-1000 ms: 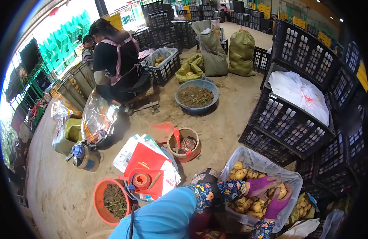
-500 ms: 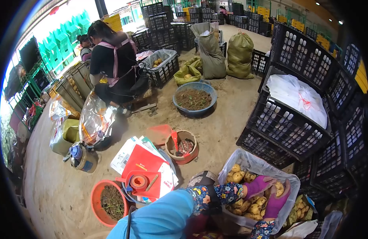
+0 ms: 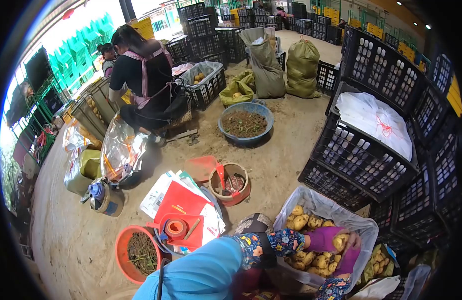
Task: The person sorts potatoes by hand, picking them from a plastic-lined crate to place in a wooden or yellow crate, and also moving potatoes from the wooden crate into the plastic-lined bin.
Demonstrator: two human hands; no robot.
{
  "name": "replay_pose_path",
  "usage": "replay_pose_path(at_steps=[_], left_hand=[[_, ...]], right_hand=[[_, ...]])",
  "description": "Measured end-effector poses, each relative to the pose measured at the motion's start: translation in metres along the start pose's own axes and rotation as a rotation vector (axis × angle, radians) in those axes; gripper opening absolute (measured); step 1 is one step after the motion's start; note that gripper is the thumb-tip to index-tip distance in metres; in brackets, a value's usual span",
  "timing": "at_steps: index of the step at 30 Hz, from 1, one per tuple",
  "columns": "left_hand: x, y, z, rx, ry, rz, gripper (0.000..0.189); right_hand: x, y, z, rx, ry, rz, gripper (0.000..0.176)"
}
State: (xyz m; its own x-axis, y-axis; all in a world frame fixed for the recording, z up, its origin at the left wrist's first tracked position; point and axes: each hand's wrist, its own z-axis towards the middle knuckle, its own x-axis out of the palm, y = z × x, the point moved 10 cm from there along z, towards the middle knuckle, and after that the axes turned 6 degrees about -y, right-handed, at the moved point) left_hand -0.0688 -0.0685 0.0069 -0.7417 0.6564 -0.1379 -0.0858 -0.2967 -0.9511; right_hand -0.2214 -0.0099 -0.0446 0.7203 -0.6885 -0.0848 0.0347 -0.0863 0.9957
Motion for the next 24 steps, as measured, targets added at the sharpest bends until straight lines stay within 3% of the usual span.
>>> replay_pose_path(at_steps=[3, 4, 7, 10, 12, 14, 15, 17, 18, 21, 23, 24], left_hand=[[0.003, 0.004, 0.000, -0.163, 0.157, 0.241, 0.078], [0.000, -0.004, 0.001, -0.148, 0.150, 0.270, 0.077], [-0.004, -0.010, 0.000, -0.126, 0.132, 0.342, 0.074], [0.000, -0.004, 0.002, -0.097, 0.132, 0.361, 0.073], [0.002, -0.009, 0.002, -0.040, 0.160, 0.355, 0.075], [-0.002, -0.004, 0.006, -0.139, 0.174, 0.220, 0.074], [-0.002, -0.001, 0.005, -0.190, 0.181, 0.151, 0.074], [-0.001, -0.010, 0.008, -0.088, 0.165, -0.012, 0.070], [-0.002, -0.014, 0.010, -0.035, 0.159, -0.092, 0.068], [0.005, 0.004, 0.015, -0.008, 0.123, -0.237, 0.067], [0.013, 0.029, 0.005, 0.098, 0.158, -0.225, 0.067], [0.024, 0.016, -0.001, -0.321, 0.289, -0.430, 0.070]], right_hand=[[0.015, 0.014, -0.006, -0.255, 0.040, -0.294, 0.020], [0.014, 0.003, -0.008, -0.056, 0.048, -0.056, 0.016], [0.014, 0.001, -0.010, -0.012, 0.080, 0.078, 0.021], [0.021, 0.046, -0.025, -0.330, 0.185, -0.224, 0.032], [-0.001, 0.001, -0.017, -0.181, 0.047, -0.009, 0.039], [0.001, -0.026, -0.009, 0.164, 0.258, 0.295, 0.049], [0.007, -0.012, -0.020, 0.312, 0.277, 0.422, 0.051], [0.038, 0.019, -0.057, 0.607, 0.306, 0.674, 0.054], [0.044, 0.020, -0.061, 0.619, 0.315, 0.732, 0.057], [0.014, -0.004, -0.029, 0.284, 0.205, 0.656, 0.048], [0.000, 0.047, -0.033, -0.396, 0.101, -0.177, 0.042], [-0.002, 0.052, -0.033, -0.400, 0.080, -0.208, 0.039]])
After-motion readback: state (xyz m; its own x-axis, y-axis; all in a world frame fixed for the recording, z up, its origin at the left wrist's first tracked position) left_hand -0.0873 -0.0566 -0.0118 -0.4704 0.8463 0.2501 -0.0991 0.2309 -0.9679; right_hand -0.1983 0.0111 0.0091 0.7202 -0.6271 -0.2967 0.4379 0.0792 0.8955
